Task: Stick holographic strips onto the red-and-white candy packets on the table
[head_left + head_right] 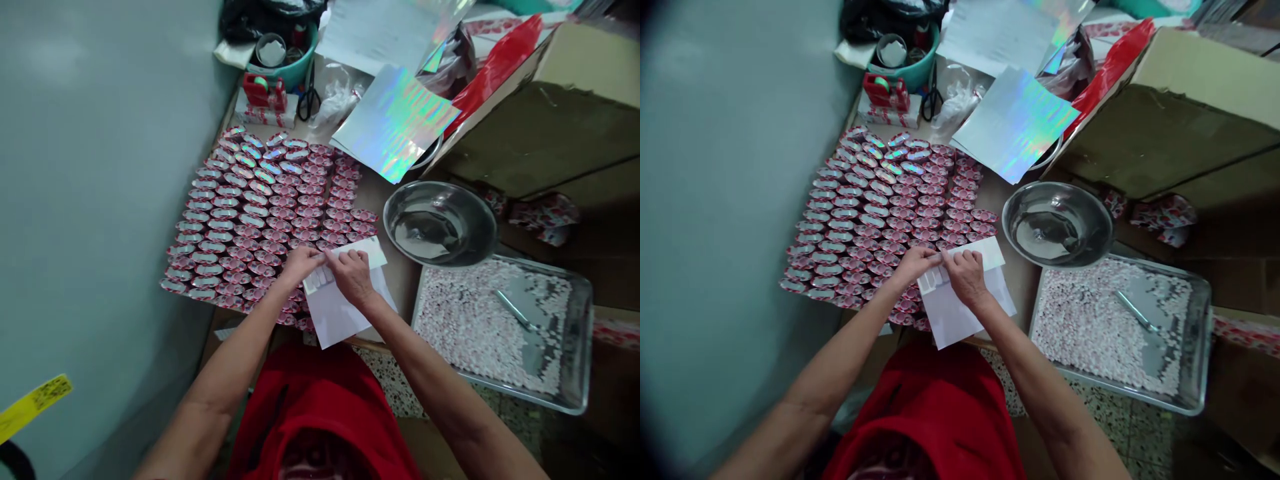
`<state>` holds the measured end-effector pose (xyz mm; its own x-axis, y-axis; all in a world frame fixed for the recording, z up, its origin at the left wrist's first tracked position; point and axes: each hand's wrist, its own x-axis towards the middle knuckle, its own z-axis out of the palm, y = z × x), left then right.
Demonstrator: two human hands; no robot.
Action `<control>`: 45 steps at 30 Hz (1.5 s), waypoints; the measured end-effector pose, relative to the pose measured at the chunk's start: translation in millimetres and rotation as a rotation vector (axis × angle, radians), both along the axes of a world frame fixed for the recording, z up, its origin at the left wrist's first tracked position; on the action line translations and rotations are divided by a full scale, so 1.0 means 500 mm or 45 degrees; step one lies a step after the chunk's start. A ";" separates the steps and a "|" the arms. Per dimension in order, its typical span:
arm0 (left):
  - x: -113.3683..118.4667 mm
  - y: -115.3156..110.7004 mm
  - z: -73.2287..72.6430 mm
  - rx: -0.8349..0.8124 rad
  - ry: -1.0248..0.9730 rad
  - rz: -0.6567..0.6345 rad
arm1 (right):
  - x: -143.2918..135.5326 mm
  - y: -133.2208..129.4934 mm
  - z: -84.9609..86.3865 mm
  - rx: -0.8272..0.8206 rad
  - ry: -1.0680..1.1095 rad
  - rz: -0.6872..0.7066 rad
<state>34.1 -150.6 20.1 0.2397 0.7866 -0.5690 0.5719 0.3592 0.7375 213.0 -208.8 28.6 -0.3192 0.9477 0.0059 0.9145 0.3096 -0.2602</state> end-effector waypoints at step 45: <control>-0.008 0.012 0.030 0.604 0.043 0.148 | -0.055 -0.057 0.298 -0.876 1.406 -1.205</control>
<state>30.1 -144.5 35.1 0.1222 0.9815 -0.1477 0.5746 0.0514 0.8168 185.5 -237.4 177.4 0.2256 0.7124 -0.6645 -0.0196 -0.6787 -0.7342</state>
